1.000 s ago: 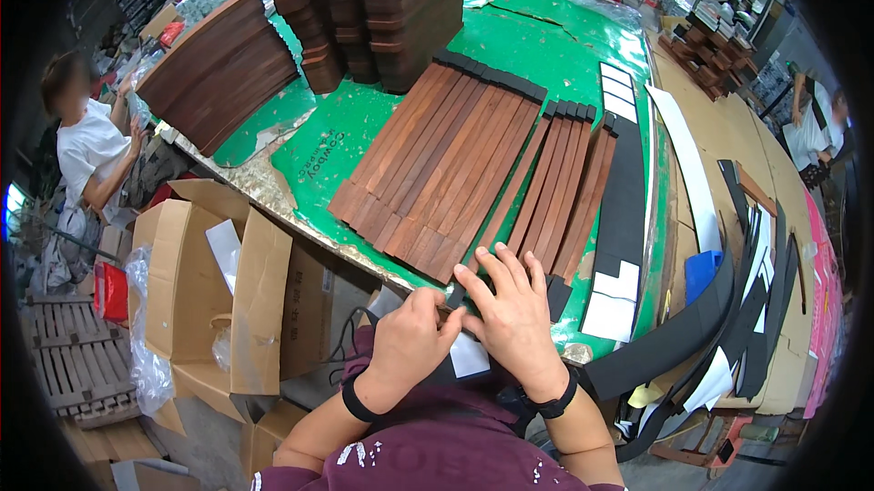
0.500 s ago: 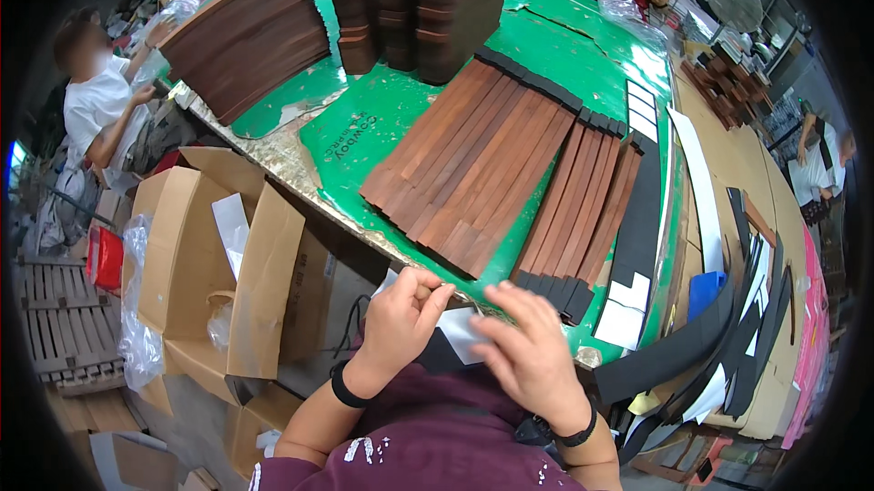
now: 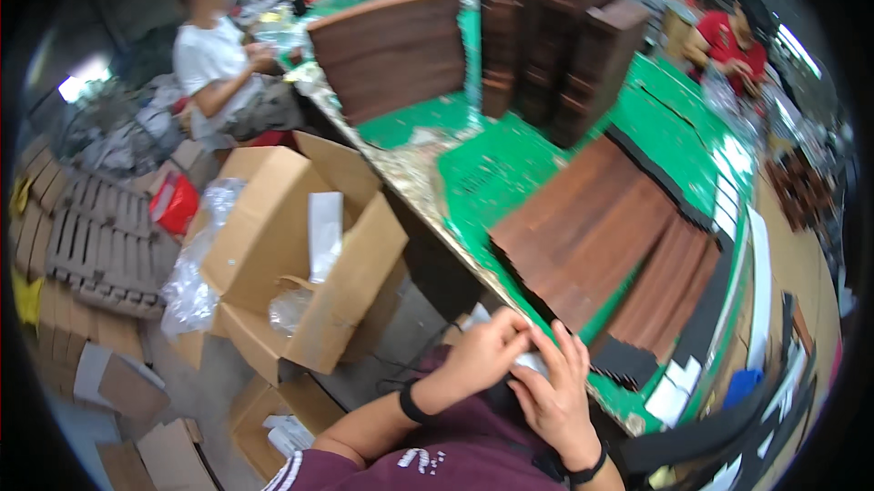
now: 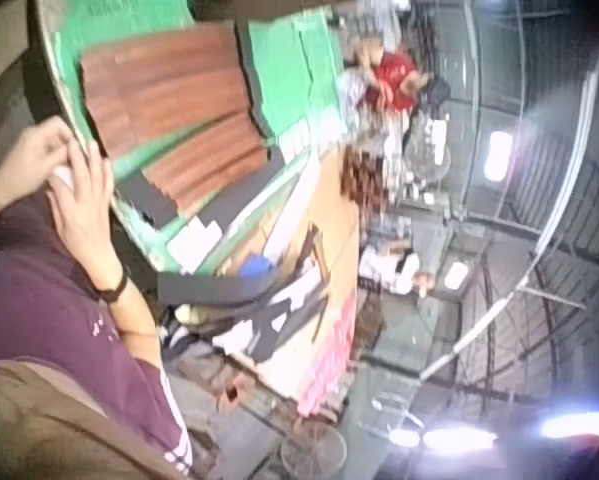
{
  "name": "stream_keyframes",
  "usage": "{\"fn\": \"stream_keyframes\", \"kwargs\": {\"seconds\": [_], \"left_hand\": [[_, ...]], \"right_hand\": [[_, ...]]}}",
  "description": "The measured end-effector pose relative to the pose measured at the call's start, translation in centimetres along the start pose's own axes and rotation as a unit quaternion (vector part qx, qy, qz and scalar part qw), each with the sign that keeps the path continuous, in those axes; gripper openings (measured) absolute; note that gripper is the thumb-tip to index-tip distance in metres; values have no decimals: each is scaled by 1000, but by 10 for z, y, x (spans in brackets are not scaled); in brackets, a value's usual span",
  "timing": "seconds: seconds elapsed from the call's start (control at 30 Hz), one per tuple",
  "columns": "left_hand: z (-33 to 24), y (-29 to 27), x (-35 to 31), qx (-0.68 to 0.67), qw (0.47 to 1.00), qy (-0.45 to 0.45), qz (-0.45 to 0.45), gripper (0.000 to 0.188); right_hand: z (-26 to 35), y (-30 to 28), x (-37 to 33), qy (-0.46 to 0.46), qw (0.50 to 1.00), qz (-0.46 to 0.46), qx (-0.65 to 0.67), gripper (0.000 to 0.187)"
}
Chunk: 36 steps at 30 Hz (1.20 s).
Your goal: The person applies black foam tape to the edges of wooden slats on a green workbench. They peel the backing from the tape, align it along the slat edges, and press it down. The person repeats this process for multiple slats, stacking the finished pieces on the table.
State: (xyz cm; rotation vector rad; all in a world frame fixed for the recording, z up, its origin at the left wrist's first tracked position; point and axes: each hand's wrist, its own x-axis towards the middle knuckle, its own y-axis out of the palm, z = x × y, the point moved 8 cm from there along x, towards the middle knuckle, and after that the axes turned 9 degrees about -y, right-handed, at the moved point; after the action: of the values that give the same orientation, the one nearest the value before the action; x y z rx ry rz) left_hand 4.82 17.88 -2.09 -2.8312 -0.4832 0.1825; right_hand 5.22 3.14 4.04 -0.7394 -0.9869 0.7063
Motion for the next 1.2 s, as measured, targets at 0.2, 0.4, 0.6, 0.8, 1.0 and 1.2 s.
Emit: {"fn": "stream_keyframes", "kwargs": {"seconds": [0.2,0.4,0.6,0.8,1.0,1.2], "left_hand": [[33,6,8,-33,999,-15,29,21],[28,7,15,16,999,-24,41,25],[27,8,13,128,991,32,22,29],[14,19,-9,133,984,114,21,60],[-16,18,-21,151,971,185,-17,60],[-28,19,-28,175,960,216,-28,33]], "right_hand": [[17,13,6,-110,993,1,-34,28],[29,-1,13,-165,985,23,54,16],[0,2,-8,-148,984,-49,81,27],[-34,-13,-9,-17,984,-169,56,26],[-43,-12,-13,25,978,-206,34,27],[-46,-15,-18,48,973,-221,32,26]]}}
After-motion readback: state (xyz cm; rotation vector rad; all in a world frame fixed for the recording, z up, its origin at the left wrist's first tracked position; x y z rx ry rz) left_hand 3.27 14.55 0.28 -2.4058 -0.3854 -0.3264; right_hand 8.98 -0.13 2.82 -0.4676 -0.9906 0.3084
